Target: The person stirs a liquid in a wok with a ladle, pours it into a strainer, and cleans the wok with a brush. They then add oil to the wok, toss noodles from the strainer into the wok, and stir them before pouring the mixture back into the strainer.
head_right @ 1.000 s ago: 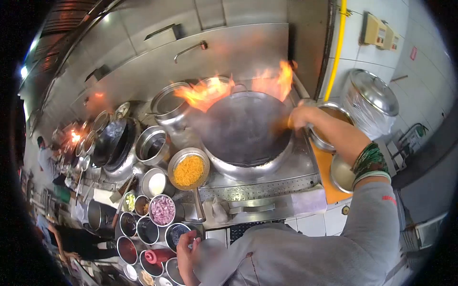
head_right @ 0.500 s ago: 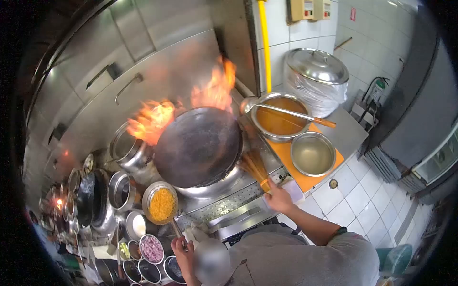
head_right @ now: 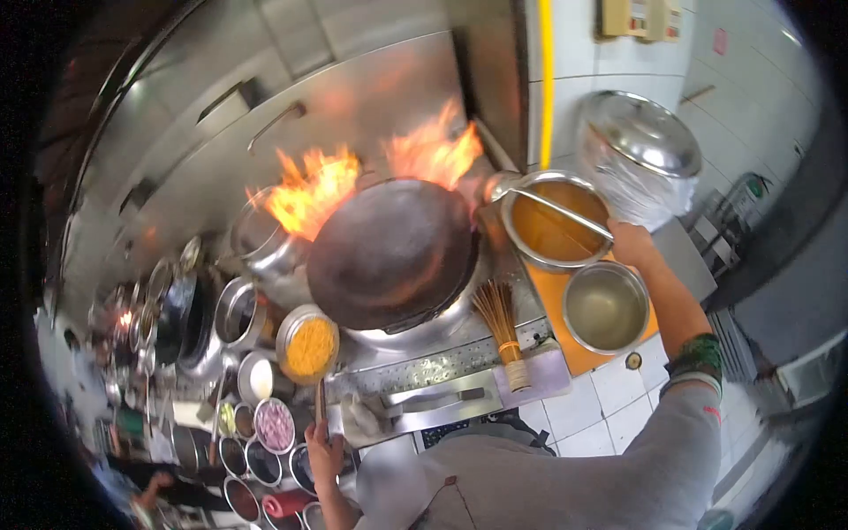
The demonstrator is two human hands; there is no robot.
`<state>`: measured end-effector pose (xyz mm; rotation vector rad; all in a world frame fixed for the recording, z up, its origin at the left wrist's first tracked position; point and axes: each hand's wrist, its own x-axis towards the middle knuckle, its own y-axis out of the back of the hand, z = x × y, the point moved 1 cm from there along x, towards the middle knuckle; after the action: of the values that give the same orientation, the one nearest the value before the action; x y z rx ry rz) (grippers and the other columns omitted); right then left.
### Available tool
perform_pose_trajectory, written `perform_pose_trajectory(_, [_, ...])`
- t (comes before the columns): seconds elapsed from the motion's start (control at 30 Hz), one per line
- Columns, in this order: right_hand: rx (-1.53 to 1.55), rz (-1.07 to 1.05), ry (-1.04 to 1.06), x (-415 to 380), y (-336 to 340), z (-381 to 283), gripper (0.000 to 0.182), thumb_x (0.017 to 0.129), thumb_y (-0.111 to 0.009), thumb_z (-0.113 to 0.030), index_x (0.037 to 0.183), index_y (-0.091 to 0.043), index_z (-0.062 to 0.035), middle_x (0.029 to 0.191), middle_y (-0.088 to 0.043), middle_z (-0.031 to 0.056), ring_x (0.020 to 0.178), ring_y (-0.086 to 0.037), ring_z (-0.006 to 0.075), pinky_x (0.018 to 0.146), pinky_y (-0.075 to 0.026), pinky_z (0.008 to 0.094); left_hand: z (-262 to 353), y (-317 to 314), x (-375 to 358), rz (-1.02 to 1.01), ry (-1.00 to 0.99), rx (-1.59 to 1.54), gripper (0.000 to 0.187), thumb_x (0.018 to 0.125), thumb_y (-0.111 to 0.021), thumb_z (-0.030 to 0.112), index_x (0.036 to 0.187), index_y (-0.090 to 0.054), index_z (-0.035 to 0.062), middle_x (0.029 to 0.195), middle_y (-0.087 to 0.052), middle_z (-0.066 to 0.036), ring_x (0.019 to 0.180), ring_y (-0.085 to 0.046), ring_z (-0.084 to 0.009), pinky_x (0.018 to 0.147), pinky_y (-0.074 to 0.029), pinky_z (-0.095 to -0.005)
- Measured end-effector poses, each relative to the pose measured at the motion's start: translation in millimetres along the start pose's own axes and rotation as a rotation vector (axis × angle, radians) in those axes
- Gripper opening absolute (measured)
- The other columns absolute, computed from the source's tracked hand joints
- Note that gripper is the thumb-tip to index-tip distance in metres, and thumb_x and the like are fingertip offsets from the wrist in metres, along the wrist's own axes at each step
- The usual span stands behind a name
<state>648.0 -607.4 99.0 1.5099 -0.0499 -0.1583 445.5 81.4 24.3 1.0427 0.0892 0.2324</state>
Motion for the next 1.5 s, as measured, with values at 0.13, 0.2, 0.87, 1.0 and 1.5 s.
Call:
perform_pose_trajectory(0.13, [0.088, -0.029, -0.097, -28, 29, -43, 0.034, 0.081, -0.054, -0.010, 0.114, -0.048, -0.0046, 0.098, -0.064, 0.0223, 0.091, -0.061, 0.0447, 0.079, -0.049, 0.0520, 5, 4, 4, 0.012, 0.044, -0.014, 0.044, 0.076, -0.066, 0.010, 0.118, -0.056, 0.0002, 0.129, -0.043, -0.031, 0.117, -0.046, -0.0459, 0.098, -0.040, -0.0449])
perform_pose_trajectory(0.2, [0.393, 0.100, -0.116, -55, 13, -58, 0.042, 0.082, -0.054, -0.010, 0.122, -0.045, -0.0007, 0.109, -0.061, 0.0263, 0.103, -0.057, 0.0466, 0.088, -0.046, 0.0499, 4, 4, 4, 0.020, 0.064, -0.050, 0.042, 0.076, -0.066, 0.010, 0.116, -0.057, -0.0005, 0.129, -0.043, -0.031, 0.117, -0.046, -0.0457, 0.098, -0.039, -0.0451])
perform_pose_trajectory(0.87, [1.680, -0.030, -0.582, -168, 88, -124, 0.013, 0.085, -0.049, -0.005, 0.096, -0.052, -0.0006, 0.071, -0.052, 0.0037, 0.048, -0.047, 0.0083, 0.040, -0.037, 0.0249, 53, 8, 11, 0.157, -0.273, -0.331, 0.030, 0.083, -0.061, 0.007, 0.113, -0.057, 0.0034, 0.129, -0.047, -0.021, 0.119, -0.047, -0.0396, 0.100, -0.037, -0.0453])
perform_pose_trajectory(1.0, [2.484, -0.280, -0.577, -157, 113, -120, 0.006, 0.090, -0.044, -0.006, 0.089, -0.045, 0.0000, 0.074, -0.049, 0.0023, 0.051, -0.047, 0.0031, 0.039, -0.033, 0.0181, 48, 19, 3, 0.144, -0.227, -0.342, 0.027, 0.083, -0.060, 0.005, 0.110, -0.057, 0.0016, 0.123, -0.050, -0.022, 0.115, -0.049, -0.0391, 0.097, -0.039, -0.0438])
perform_pose_trajectory(1.5, [2.663, -0.759, -0.229, -141, 159, -194, 0.013, 0.091, -0.045, -0.008, 0.097, -0.044, 0.0034, 0.080, -0.049, 0.0028, 0.057, -0.051, 0.0046, 0.043, -0.041, 0.0215, 44, 27, -21, 0.232, -0.088, -0.415, 0.024, 0.082, -0.062, 0.007, 0.105, -0.060, 0.0011, 0.118, -0.054, -0.021, 0.108, -0.055, -0.0373, 0.093, -0.042, -0.0410])
